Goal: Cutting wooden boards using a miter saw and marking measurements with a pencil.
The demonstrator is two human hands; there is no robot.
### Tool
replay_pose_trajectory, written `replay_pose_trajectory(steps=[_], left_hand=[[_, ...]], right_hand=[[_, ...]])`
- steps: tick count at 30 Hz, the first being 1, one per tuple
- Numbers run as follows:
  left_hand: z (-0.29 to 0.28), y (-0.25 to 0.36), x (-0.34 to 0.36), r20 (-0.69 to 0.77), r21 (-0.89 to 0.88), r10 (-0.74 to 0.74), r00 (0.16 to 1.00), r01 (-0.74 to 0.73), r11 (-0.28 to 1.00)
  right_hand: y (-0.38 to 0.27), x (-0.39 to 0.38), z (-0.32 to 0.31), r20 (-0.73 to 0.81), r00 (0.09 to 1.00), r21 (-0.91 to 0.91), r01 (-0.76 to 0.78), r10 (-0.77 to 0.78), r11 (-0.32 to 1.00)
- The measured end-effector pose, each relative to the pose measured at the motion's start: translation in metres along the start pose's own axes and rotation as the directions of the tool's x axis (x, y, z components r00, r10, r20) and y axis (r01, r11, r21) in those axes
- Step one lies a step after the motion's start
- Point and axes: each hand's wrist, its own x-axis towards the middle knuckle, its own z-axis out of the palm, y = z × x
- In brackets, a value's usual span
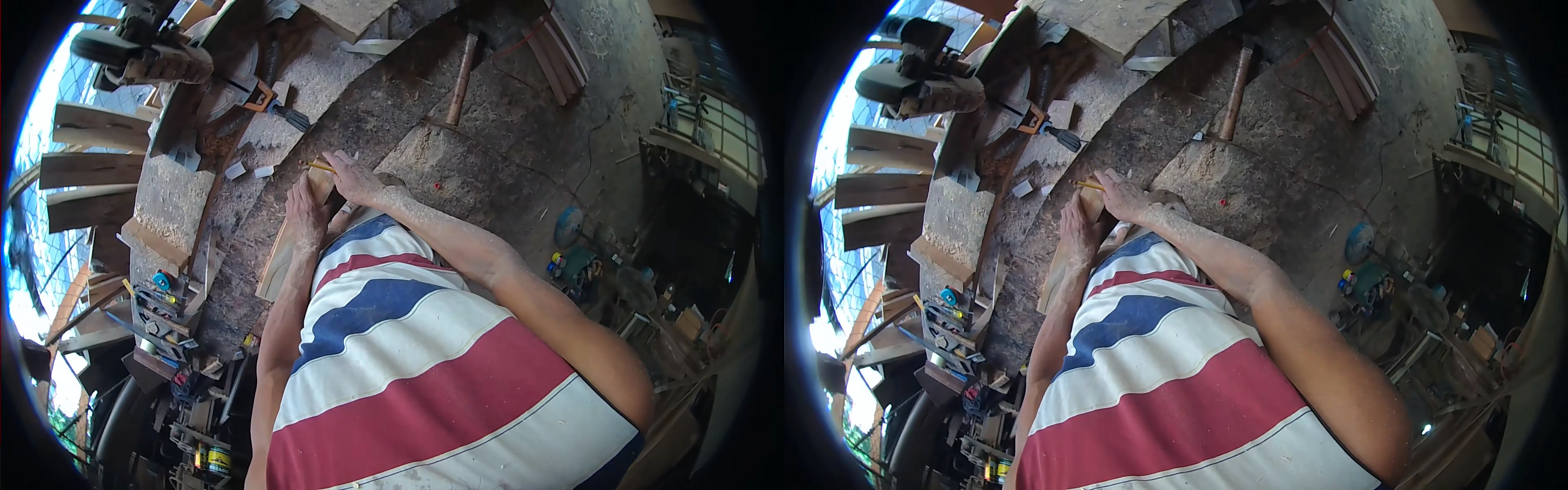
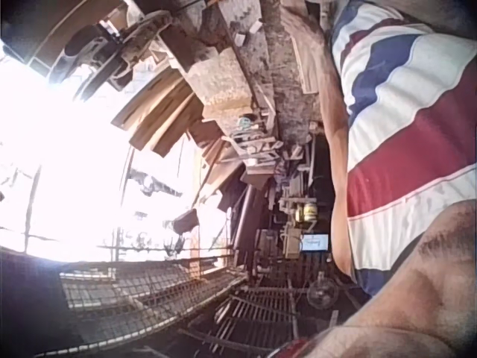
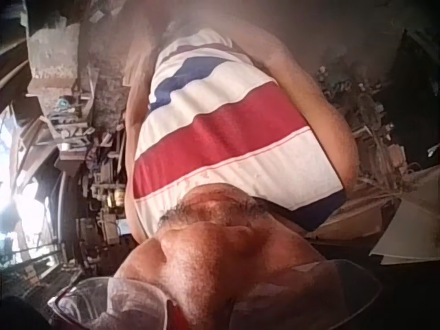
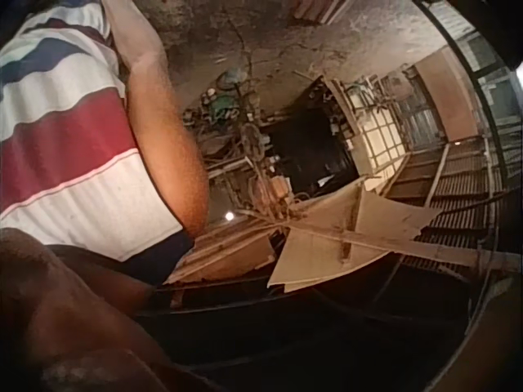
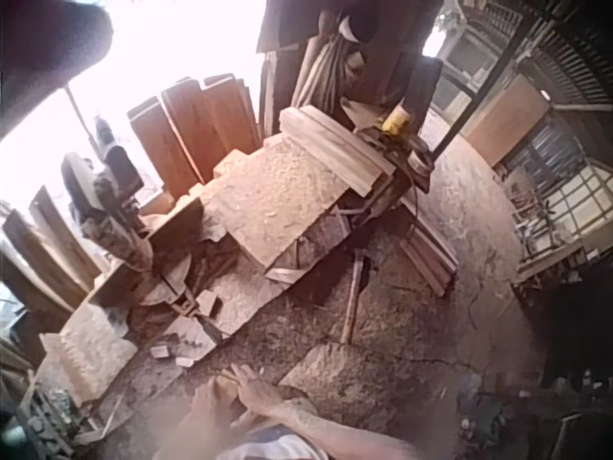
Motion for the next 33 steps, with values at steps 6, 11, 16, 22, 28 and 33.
replay_pose_trajectory(steps=[6,11,16,22,28,33], left_hand=[[-0.022,-0.019,-0.033,-0.002,0.112,-0.096,0.995,0.096,0.989],[-0.057,-0.084,-0.137,0.002,0.392,-0.299,0.954,0.275,0.878],[-0.051,-0.120,-0.173,-0.137,0.287,-0.225,0.965,0.256,0.923],[-0.042,-0.129,-0.180,-0.190,0.382,-0.189,0.963,0.250,0.890],[-0.035,-0.139,-0.184,-0.295,0.293,-0.168,0.941,0.256,0.921],[-0.027,-0.143,-0.183,-0.286,0.274,-0.177,0.942,0.257,0.927]], right_hand=[[0.000,0.010,0.004,-0.063,0.991,-0.070,0.115,-0.120,0.991],[0.002,0.015,0.007,0.003,0.993,-0.140,0.119,-0.119,0.983],[0.000,0.016,0.006,0.085,0.980,-0.153,0.191,-0.180,0.969],[0.011,0.023,0.006,0.106,0.984,-0.158,0.160,-0.144,0.974],[0.011,0.024,0.005,0.120,0.992,-0.127,0.059,-0.044,0.990],[-0.036,0.026,-0.015,-0.047,0.972,-0.499,0.175,-0.229,0.849]])
